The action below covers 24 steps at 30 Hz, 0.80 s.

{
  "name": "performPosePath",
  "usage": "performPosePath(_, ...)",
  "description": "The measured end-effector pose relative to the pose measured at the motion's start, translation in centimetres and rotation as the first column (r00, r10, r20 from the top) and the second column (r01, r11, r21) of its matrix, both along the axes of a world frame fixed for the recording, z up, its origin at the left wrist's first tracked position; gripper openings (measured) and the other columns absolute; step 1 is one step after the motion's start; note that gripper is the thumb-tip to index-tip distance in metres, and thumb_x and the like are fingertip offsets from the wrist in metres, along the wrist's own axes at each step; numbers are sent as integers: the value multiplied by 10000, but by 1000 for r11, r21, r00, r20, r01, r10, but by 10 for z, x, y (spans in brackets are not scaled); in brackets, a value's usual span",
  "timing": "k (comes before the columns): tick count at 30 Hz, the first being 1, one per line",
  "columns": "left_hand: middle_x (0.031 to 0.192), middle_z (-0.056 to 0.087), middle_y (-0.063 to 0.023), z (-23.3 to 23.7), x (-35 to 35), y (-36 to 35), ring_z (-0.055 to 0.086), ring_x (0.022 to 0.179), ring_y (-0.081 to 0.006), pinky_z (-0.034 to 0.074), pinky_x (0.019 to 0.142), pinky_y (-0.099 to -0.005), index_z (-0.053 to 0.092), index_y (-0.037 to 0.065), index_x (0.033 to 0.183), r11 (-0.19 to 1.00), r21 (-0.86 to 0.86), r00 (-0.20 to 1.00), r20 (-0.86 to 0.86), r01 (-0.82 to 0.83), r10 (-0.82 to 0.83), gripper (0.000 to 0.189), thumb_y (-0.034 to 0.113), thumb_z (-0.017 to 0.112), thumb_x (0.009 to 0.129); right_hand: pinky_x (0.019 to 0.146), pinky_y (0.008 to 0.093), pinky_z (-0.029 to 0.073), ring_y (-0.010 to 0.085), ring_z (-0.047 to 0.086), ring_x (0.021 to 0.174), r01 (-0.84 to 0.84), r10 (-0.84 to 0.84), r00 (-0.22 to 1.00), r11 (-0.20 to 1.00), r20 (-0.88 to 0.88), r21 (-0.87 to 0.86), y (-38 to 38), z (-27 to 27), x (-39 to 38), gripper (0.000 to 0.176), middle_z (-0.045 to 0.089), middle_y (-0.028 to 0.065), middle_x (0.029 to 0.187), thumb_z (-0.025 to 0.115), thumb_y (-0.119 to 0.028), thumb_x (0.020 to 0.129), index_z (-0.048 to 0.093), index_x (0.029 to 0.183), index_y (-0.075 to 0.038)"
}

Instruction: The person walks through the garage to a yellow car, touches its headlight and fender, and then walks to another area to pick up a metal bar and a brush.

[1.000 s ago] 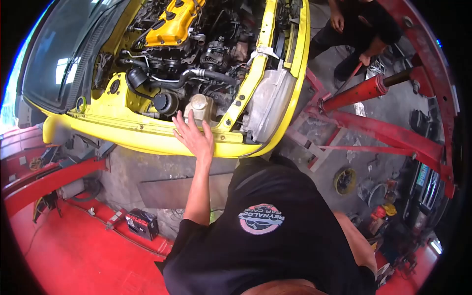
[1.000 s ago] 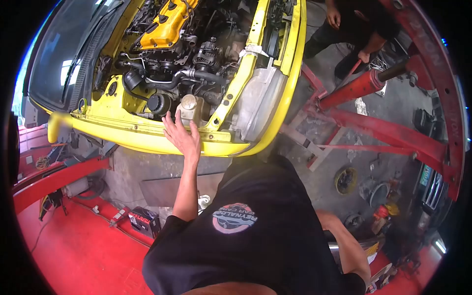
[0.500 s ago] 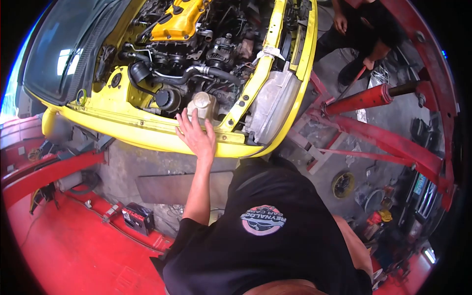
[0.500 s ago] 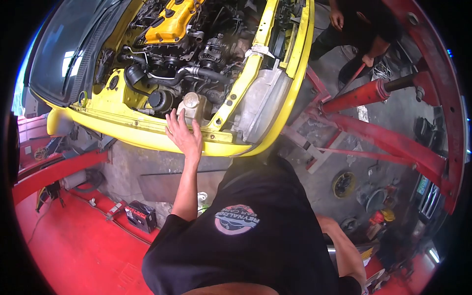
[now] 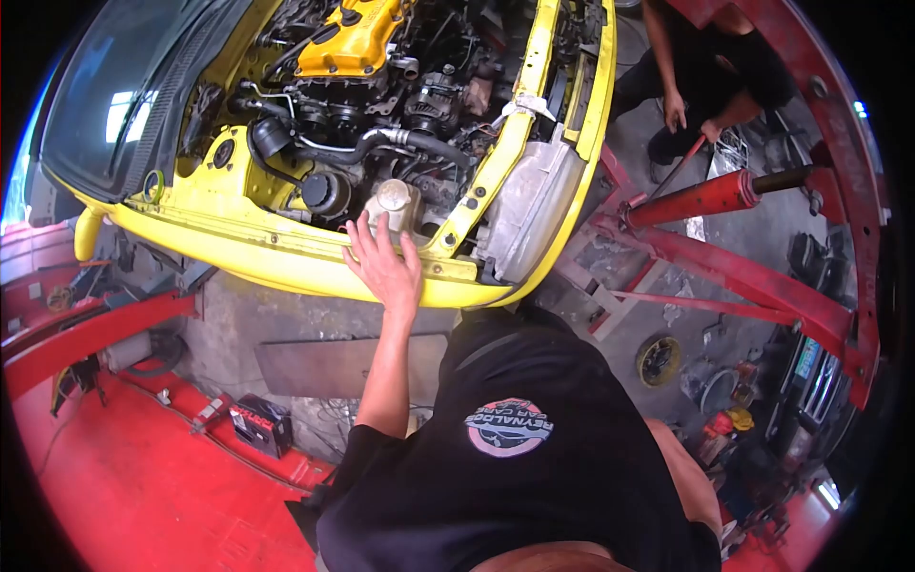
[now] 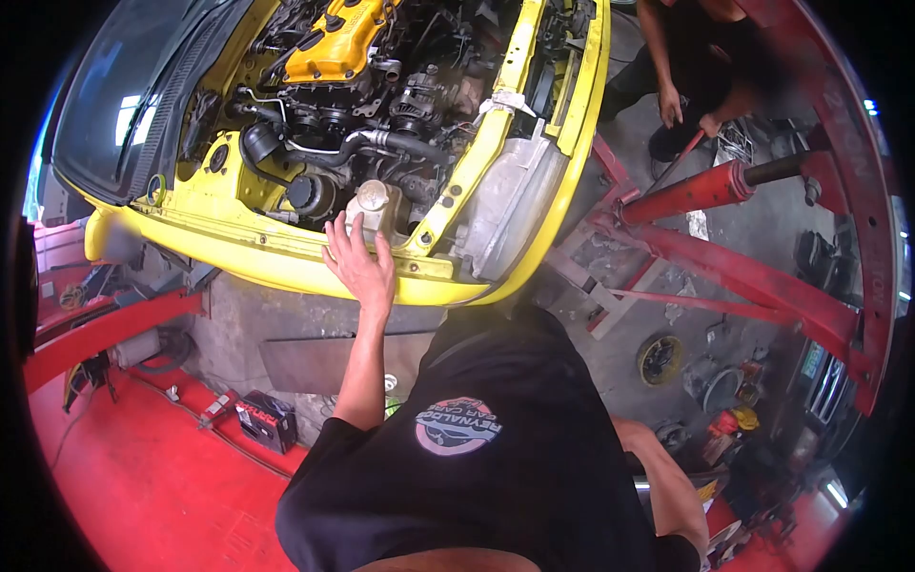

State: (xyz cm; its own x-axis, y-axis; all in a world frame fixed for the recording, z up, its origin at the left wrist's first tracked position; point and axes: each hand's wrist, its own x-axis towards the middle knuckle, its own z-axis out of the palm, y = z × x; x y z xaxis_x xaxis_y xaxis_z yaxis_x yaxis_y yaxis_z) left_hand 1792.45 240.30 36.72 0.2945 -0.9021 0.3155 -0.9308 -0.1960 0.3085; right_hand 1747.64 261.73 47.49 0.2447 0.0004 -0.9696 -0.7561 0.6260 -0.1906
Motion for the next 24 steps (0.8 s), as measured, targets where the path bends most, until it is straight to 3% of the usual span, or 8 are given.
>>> performPosePath(24, 1456, 458, -139, -1, -2, 0, 329, 1419, -389, 244, 1103, -623, 582, 85, 1279, 999, 25, 999, 29, 28, -28, 433, 243, 631, 879, 737, 405, 510, 277, 670, 860, 53, -53, 998, 998, 26, -25, 8, 2, 4, 334, 710, 186, 944, 705, -214, 768, 687, 984, 41)
